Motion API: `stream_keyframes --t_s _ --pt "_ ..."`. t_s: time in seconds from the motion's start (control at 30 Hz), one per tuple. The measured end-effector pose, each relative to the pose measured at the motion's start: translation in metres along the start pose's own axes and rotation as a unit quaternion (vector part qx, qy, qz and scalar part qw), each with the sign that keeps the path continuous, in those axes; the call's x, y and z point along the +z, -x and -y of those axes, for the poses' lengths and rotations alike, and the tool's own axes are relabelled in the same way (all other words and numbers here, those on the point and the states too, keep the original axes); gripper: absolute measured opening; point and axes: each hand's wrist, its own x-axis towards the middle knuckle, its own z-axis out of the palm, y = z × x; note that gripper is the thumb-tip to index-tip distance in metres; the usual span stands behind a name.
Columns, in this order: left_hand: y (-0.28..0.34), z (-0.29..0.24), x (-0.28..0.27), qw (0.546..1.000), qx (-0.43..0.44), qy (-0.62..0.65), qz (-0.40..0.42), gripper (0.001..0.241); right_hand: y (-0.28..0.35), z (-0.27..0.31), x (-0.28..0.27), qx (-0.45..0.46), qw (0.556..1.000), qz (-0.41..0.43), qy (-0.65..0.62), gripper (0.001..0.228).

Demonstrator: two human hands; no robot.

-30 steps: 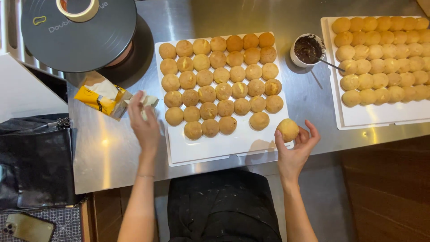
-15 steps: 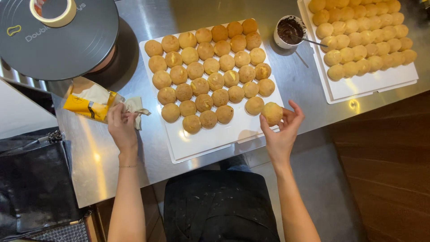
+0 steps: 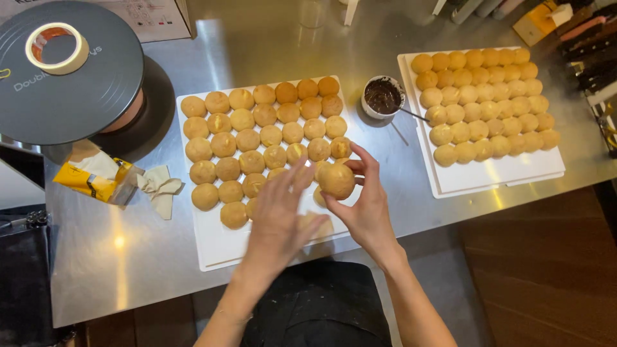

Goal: Arranging cream puffs on a tray and filling them with chocolate sauce using a spoon.

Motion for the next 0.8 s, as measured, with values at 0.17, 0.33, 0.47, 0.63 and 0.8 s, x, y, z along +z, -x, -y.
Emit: stream_keyframes --t_s 0.17,0.33,0.47,0.63,0.8 --pt "-0.030 -0.019 0.080 0.993 0.064 -0.095 0.036 0.079 -0.029 -0.014 -0.038 -0.007 0.998 0.063 -0.002 0.088" --pt "-0.050 -0.022 0.106 0.956 -0.187 0.225 0.012 0.059 -0.048 -0.108 -0.063 0.112 0.939 0.047 -0.322 0.077" --pt "-0.037 0.003 0.113 0.819 -0.277 0.499 -0.057 0.054 -0.081 -0.272 -0.042 0.347 0.801 -0.143 -0.467 0.057" --pt "-0.019 0.022 0.095 0.756 -0.284 0.562 -0.179 0.061 -0.138 -0.328 -0.035 0.150 0.937 -0.187 -0.253 0.025" --pt "-0.008 0.033 0.070 0.810 -0.300 0.442 -0.241 0.058 -0.143 -0.266 -0.066 -0.143 0.983 -0.061 0.095 0.015"
